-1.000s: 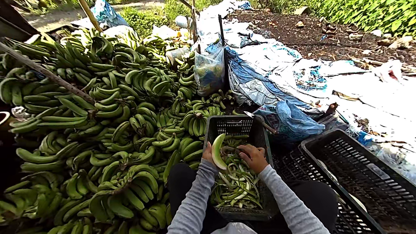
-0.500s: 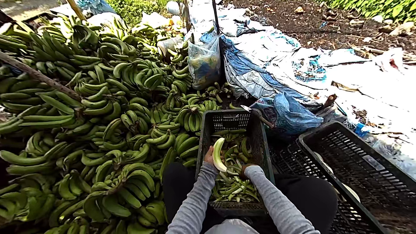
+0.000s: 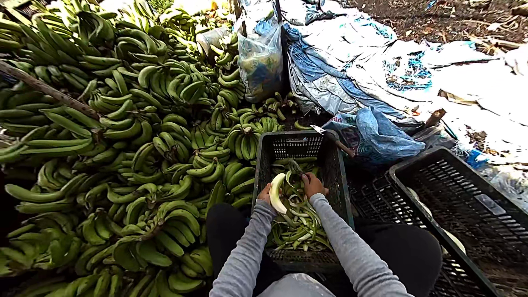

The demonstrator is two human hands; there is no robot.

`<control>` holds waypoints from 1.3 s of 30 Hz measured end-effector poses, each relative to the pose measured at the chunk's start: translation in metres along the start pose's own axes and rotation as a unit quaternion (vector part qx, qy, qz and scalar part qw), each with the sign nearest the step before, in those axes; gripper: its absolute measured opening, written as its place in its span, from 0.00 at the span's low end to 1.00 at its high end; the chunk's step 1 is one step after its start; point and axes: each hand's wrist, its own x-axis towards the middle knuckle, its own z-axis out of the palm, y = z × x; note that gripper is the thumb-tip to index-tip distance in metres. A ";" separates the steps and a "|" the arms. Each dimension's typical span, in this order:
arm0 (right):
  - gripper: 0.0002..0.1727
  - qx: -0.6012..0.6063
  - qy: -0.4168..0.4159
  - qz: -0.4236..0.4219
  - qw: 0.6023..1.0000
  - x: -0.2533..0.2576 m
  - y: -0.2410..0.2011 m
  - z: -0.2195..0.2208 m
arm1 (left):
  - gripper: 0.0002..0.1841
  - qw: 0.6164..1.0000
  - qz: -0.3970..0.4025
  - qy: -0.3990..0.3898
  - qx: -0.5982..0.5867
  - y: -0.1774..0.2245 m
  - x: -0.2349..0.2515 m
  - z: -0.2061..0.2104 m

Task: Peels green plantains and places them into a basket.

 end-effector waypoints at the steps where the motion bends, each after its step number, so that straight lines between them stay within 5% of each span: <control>1: 0.28 0.015 -0.011 -0.039 0.999 -0.001 0.007 -0.002 | 0.25 1.000 -0.002 -0.001 -0.011 0.004 0.000 -0.002; 4: 0.24 0.063 -0.130 -0.248 0.958 -0.016 0.032 0.000 | 0.24 0.999 0.028 0.019 0.002 0.011 -0.002 -0.003; 6: 0.24 0.045 -0.180 -0.311 0.932 -0.024 0.033 0.004 | 0.24 0.998 0.040 0.009 0.041 0.011 0.002 -0.002; 8: 0.25 0.017 -0.119 -0.275 0.954 -0.032 0.020 0.006 | 0.22 0.996 0.043 -0.006 0.077 0.008 0.004 -0.001; 11: 0.30 -0.064 0.017 -0.076 0.995 -0.023 0.005 0.019 | 0.21 0.992 0.053 0.034 0.111 -0.003 0.004 0.003; 13: 0.33 -0.157 -0.110 0.043 0.981 -0.013 0.019 0.033 | 0.23 0.989 0.039 0.064 0.126 -0.011 0.009 -0.001; 16: 0.29 -0.358 -0.347 0.070 0.864 -0.033 0.061 0.075 | 0.27 0.933 -0.038 0.152 0.323 -0.030 0.025 -0.005; 19: 0.27 -0.412 -0.401 0.081 0.814 -0.072 0.070 0.084 | 0.29 0.801 -0.112 0.174 0.562 -0.067 0.052 0.000; 21: 0.27 -0.405 -0.402 0.084 0.817 -0.076 0.069 0.084 | 0.28 0.777 -0.100 0.108 0.612 -0.075 0.048 0.032; 24: 0.31 -0.345 -0.404 0.055 0.846 -0.054 0.070 0.068 | 0.27 0.867 -0.024 -0.131 0.480 -0.051 -0.012 0.109; 27: 0.36 -0.268 -0.379 0.031 0.885 -0.043 0.044 -0.012 | 0.33 0.866 0.077 -0.280 0.407 0.004 -0.059 0.142; 30: 0.38 -0.177 -0.261 0.044 0.948 -0.030 0.041 -0.109 | 0.34 0.886 0.198 -0.134 0.397 0.036 -0.011 0.132; 33: 0.33 0.007 -0.127 0.009 0.992 -0.019 0.054 -0.174 | 0.24 0.921 0.077 0.003 0.381 -0.002 0.082 0.121; 35: 0.28 0.181 -0.034 -0.028 0.982 -0.010 0.061 -0.185 | 0.24 0.875 -0.021 -0.015 0.483 -0.052 0.138 0.119; 39: 0.23 0.370 0.003 -0.088 0.925 0.003 0.058 -0.189 | 0.32 0.690 -0.107 -0.021 0.716 -0.138 0.203 0.144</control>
